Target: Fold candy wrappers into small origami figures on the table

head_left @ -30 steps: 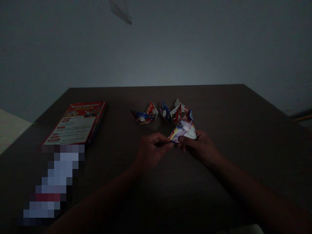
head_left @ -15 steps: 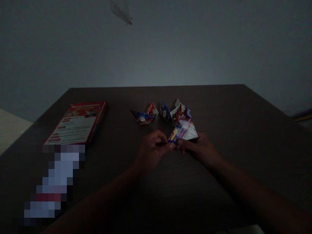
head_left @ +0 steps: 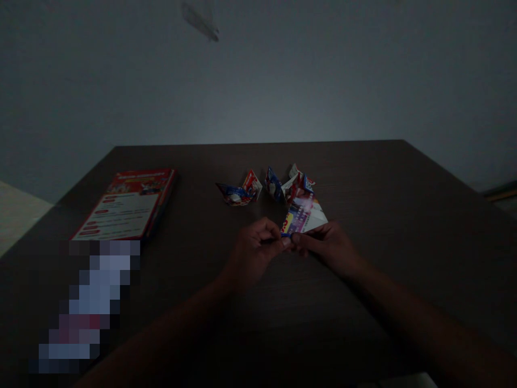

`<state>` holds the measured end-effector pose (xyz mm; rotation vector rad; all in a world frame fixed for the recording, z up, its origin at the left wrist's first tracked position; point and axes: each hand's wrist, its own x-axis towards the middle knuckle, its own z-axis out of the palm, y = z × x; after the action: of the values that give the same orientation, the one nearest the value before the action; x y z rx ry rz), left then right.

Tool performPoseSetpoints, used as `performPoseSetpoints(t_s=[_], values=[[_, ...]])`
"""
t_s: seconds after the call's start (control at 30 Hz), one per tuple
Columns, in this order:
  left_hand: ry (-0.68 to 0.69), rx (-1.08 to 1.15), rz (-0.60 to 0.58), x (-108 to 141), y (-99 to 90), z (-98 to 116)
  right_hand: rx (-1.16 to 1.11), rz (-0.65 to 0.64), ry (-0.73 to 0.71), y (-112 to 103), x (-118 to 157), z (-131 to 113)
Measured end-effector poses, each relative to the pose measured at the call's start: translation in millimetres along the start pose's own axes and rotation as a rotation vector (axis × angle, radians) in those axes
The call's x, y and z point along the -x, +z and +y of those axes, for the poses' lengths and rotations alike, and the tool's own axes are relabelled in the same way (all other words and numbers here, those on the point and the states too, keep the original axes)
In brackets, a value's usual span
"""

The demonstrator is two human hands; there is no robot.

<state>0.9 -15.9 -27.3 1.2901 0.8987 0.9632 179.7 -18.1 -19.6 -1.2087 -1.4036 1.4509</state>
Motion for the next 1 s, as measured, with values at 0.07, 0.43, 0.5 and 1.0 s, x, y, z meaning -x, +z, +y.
performPoseSetpoints(t_s=[0.07, 0.43, 0.5, 1.0], values=[[-0.019, 0.007, -0.005, 0.9, -0.3, -1.0, 0.027, 0.01, -0.014, -0.8, 0.0, 0.4], [-0.072, 0.085, -0.137, -0.5, 1.3, 0.0, 0.001, 0.014, 0.007, -0.8, 0.0, 0.2], [-0.066, 0.1, -0.147, -0.8, 0.7, 0.4, 0.01, 0.009, 0.007, -0.2, 0.0, 1.5], [-0.091, 0.011, -0.193, 1.7, 3.4, 6.7, 0.066, -0.007, -0.034, 1.9, 2.1, 1.5]])
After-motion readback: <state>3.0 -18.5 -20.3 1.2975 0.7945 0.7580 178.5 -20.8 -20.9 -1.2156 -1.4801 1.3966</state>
